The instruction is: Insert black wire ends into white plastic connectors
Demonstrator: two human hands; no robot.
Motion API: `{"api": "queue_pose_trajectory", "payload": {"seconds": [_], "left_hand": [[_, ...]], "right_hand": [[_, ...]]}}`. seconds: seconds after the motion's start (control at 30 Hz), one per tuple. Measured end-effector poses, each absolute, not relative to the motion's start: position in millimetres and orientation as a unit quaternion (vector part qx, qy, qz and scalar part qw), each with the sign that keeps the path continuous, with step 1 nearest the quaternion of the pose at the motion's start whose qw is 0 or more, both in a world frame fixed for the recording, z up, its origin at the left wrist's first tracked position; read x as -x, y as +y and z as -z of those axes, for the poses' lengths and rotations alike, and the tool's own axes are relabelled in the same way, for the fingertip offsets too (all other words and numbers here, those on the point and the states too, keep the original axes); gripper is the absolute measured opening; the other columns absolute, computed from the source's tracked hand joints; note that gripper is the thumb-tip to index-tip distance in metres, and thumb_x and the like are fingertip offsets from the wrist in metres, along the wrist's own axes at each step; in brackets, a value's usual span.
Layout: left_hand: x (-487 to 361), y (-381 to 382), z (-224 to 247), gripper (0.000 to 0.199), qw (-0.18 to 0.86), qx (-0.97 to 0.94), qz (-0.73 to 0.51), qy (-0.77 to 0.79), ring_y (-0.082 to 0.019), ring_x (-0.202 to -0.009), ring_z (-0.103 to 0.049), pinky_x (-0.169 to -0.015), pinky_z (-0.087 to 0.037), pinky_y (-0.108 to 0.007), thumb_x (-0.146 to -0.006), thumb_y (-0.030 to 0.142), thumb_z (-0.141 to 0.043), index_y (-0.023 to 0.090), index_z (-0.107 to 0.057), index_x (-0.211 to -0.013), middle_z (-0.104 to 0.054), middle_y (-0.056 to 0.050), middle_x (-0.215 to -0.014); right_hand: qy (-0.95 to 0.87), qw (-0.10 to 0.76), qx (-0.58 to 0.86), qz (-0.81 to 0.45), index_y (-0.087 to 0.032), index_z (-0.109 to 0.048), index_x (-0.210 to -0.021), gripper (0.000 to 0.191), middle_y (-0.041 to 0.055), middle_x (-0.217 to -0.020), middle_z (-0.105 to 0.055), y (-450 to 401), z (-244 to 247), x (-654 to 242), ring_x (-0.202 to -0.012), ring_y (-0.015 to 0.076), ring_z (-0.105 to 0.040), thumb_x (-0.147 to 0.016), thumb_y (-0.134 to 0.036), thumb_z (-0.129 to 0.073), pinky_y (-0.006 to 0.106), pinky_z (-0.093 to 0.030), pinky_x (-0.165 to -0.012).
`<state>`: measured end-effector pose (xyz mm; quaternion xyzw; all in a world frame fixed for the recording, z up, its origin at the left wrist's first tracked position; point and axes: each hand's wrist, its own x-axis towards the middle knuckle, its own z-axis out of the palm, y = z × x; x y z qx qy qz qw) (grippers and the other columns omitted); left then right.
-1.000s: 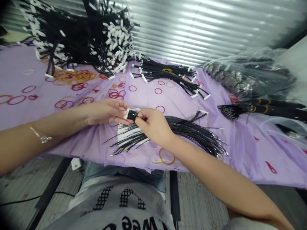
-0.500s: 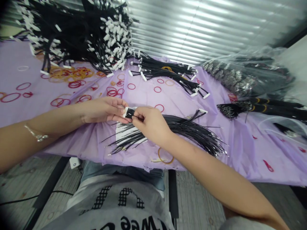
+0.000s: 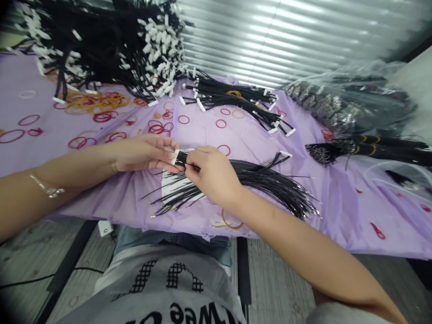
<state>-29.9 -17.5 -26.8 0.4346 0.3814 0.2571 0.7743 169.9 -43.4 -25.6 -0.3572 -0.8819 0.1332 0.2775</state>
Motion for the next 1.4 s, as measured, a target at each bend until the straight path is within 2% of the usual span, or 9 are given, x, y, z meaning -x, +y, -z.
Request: {"api": "queue_pose_trajectory", "payload": {"seconds": [0.27, 0.5, 0.67, 0.83, 0.93, 1.17, 1.3, 1.4], "left_hand": [[28.0, -17.6, 25.8, 0.015, 0.770, -0.432, -0.253, 0.395, -0.015, -0.072, -0.070, -0.079, -0.054, -0.026, -0.074, -0.001, -0.057, 0.012, -0.056, -0.081, -0.067, -0.001, -0.069], [26.7, -18.1, 24.0, 0.015, 0.771, -0.424, -0.254, 0.402, -0.015, -0.071, -0.070, -0.078, -0.055, -0.026, -0.074, -0.002, -0.056, 0.012, -0.055, -0.082, -0.066, -0.002, -0.070], [26.2, -18.2, 23.1, 0.017, 0.769, -0.428, -0.250, 0.403, -0.015, -0.071, -0.070, -0.078, -0.054, -0.026, -0.073, -0.003, -0.056, 0.011, -0.054, -0.081, -0.067, -0.002, -0.069], [26.7, -16.5, 25.4, 0.017, 0.764, -0.433, -0.250, 0.408, -0.016, -0.073, -0.070, -0.084, -0.052, -0.030, -0.073, -0.002, -0.057, 0.012, -0.052, -0.083, -0.066, 0.000, -0.069], [26.7, -16.3, 25.4, 0.018, 0.765, -0.431, -0.251, 0.406, -0.016, -0.072, -0.070, -0.081, -0.052, -0.029, -0.072, -0.003, -0.057, 0.011, -0.052, -0.083, -0.066, 0.000, -0.069], [26.2, -16.7, 25.6, 0.018, 0.767, -0.420, -0.260, 0.410, -0.016, -0.071, -0.070, -0.081, -0.054, -0.030, -0.072, -0.004, -0.058, 0.011, -0.054, -0.082, -0.065, 0.000, -0.068], [27.2, -16.1, 27.4, 0.017, 0.770, -0.423, -0.262, 0.400, -0.015, -0.073, -0.070, -0.081, -0.054, -0.029, -0.073, -0.003, -0.060, 0.011, -0.055, -0.082, -0.066, -0.001, -0.069], [27.6, -16.4, 27.7, 0.016, 0.772, -0.420, -0.264, 0.398, -0.016, -0.072, -0.070, -0.079, -0.055, -0.028, -0.073, -0.003, -0.059, 0.010, -0.055, -0.082, -0.066, -0.001, -0.069]], "right_hand": [[-0.884, 0.264, 0.362, -0.130, -0.015, -0.058, -0.067, 0.016, 0.0014, -0.065, -0.056, -42.8, 27.5, -167.2, -0.064, 0.0120, -0.048, -0.082, -0.015, -0.052, 0.024, -0.035, -0.064], [-0.881, 0.234, 0.396, -0.111, -0.013, -0.063, -0.085, 0.008, 0.0058, -0.076, -0.064, -49.8, 26.4, -166.8, -0.074, 0.0169, -0.055, -0.080, -0.016, -0.058, 0.028, -0.040, -0.070], [-0.877, 0.255, 0.398, -0.092, -0.012, -0.063, -0.082, 0.007, 0.0056, -0.074, -0.064, -47.0, 27.7, -165.7, -0.072, 0.0164, -0.055, -0.080, -0.012, -0.057, 0.027, -0.041, -0.069], [-0.896, 0.212, 0.385, -0.064, -0.012, -0.062, -0.079, 0.010, 0.0070, -0.076, -0.064, -46.2, 27.2, -163.6, -0.075, 0.0192, -0.055, -0.083, -0.013, -0.053, 0.031, -0.040, -0.073], [-0.891, 0.203, 0.405, -0.039, -0.010, -0.061, -0.081, 0.009, 0.0103, -0.079, -0.064, -46.0, 29.4, -161.2, -0.078, 0.0220, -0.054, -0.083, -0.013, -0.053, 0.033, -0.040, -0.073], [-0.879, 0.248, 0.400, -0.080, -0.013, -0.059, -0.082, 0.010, 0.0075, -0.078, -0.063, -43.4, 35.6, -158.4, -0.075, 0.0186, -0.055, -0.086, -0.015, -0.050, 0.030, -0.041, -0.072], [-0.870, 0.265, 0.399, -0.117, -0.013, -0.053, -0.094, 0.011, 0.0068, -0.084, -0.062, -47.1, 31.9, -161.6, -0.077, 0.0169, -0.055, -0.083, -0.012, -0.050, 0.028, -0.042, -0.070], [-0.873, 0.271, 0.391, -0.107, -0.014, -0.052, -0.089, 0.010, 0.0061, -0.084, -0.061, -49.4, 28.7, -165.3, -0.076, 0.0154, -0.055, -0.079, -0.011, -0.053, 0.027, -0.042, -0.069]]}}
